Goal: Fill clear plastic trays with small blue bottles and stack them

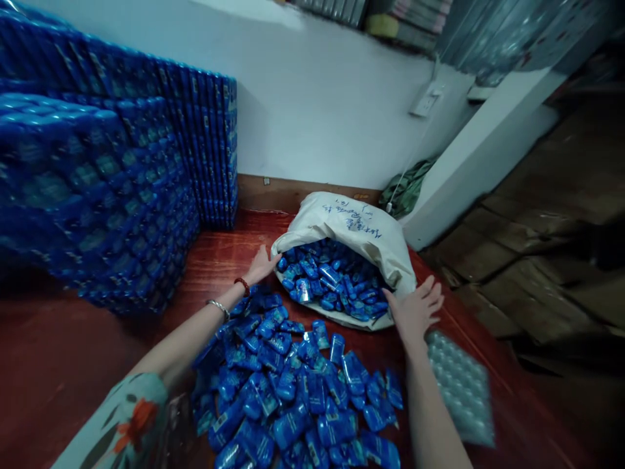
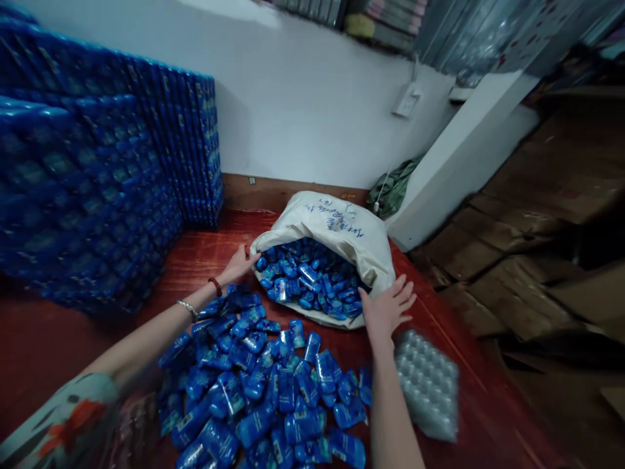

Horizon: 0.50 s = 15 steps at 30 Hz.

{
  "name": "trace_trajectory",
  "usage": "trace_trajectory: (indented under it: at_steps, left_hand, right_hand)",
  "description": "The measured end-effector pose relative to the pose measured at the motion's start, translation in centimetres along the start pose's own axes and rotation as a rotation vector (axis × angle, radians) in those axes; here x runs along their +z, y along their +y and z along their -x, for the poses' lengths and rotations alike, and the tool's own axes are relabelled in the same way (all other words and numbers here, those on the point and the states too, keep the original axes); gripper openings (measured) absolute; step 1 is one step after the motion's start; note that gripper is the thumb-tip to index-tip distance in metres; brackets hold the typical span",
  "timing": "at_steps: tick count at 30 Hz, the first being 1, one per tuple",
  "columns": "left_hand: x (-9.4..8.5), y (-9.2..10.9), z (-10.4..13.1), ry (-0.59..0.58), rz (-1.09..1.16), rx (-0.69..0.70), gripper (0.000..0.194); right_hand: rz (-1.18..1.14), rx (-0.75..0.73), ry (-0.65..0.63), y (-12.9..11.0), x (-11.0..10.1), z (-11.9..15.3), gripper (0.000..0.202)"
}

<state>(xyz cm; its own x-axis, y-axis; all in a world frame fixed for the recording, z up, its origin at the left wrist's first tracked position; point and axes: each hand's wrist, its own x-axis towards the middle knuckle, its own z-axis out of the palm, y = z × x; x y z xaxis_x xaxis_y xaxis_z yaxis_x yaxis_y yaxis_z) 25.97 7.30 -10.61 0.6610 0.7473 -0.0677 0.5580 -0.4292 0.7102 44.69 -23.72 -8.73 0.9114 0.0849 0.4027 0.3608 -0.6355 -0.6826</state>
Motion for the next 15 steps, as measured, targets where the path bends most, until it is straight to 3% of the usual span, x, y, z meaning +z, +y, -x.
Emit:
trace_trajectory:
  at_steps: [2,4,8,15]
  left_hand:
    - [0.9,0.4,-0.6,0.005,-0.026,0.029,0.040]
    - [1.6,0.3,-1.0,0.000,-0.065,0.046,0.032]
    - [1.9,-1.4,-0.4,-0.023,-0.168,0.104,0.031]
    - [-0.5,-5.9,1.5,-0.043,-0.310,0.159,0.041]
  right_hand:
    - [-0.036,0.214,-0.056,1.5,0.5,-2.6,0.096]
    - [-0.094,0.304,-0.073,3.0,1.3,-3.2,0.081]
    - [-0.110,0.261,-0.017,5.4,1.9,-0.9,0.045]
    - [-0.210,0.102,-0.084,6.5,-1.0,5.8,0.042]
